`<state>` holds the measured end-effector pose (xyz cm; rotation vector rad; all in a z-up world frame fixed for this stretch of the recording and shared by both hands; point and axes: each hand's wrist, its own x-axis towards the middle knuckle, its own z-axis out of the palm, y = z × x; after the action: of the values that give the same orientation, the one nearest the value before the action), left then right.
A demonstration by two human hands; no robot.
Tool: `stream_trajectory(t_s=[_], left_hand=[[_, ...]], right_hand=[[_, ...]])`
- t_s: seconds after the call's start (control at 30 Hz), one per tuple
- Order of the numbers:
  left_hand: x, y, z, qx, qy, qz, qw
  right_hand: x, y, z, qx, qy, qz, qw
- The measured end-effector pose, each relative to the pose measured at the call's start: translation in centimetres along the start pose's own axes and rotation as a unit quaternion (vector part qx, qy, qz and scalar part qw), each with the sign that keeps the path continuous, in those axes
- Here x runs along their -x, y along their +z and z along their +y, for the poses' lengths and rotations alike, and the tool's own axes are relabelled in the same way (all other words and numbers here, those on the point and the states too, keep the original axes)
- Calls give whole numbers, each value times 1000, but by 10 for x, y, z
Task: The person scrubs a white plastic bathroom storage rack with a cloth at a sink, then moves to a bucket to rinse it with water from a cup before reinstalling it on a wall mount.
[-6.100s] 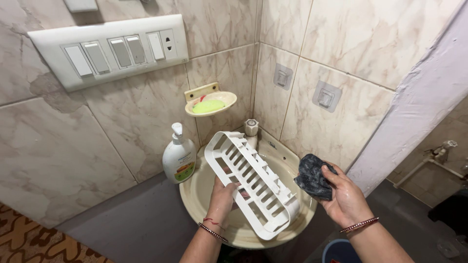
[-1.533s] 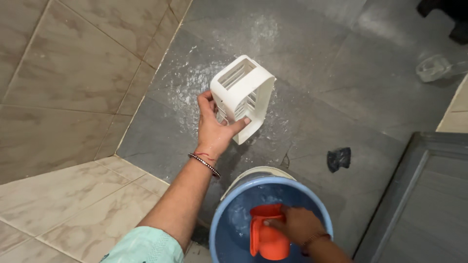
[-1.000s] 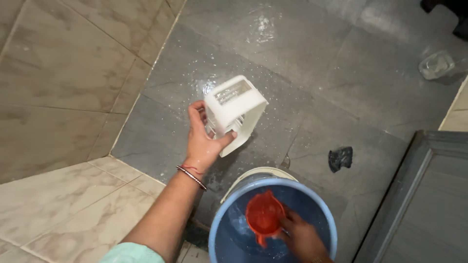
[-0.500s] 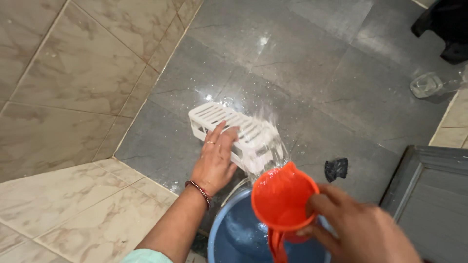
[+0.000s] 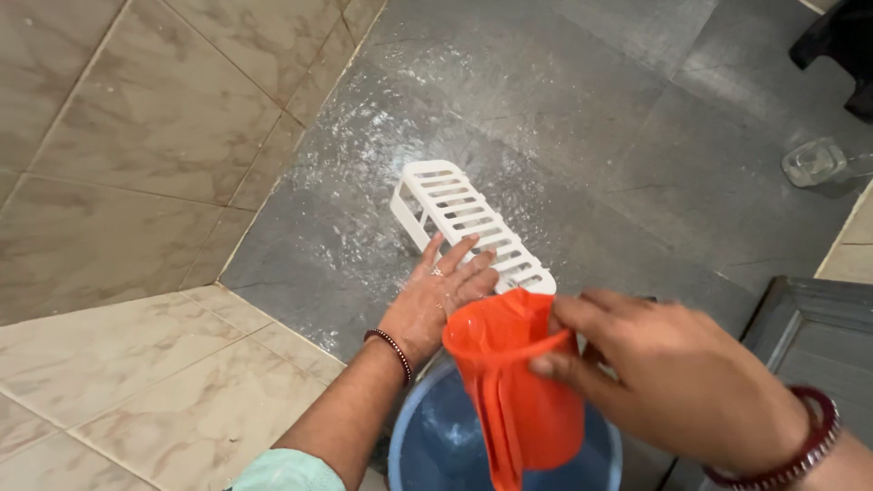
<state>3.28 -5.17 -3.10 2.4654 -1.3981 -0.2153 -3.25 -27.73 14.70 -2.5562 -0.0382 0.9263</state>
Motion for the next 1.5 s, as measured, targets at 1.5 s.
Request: stream_trajectory(t_s=[1.5], left_hand=[[127, 41, 137, 619, -454, 170, 618]], right_hand=[[22, 355, 96, -325, -74, 104, 937]])
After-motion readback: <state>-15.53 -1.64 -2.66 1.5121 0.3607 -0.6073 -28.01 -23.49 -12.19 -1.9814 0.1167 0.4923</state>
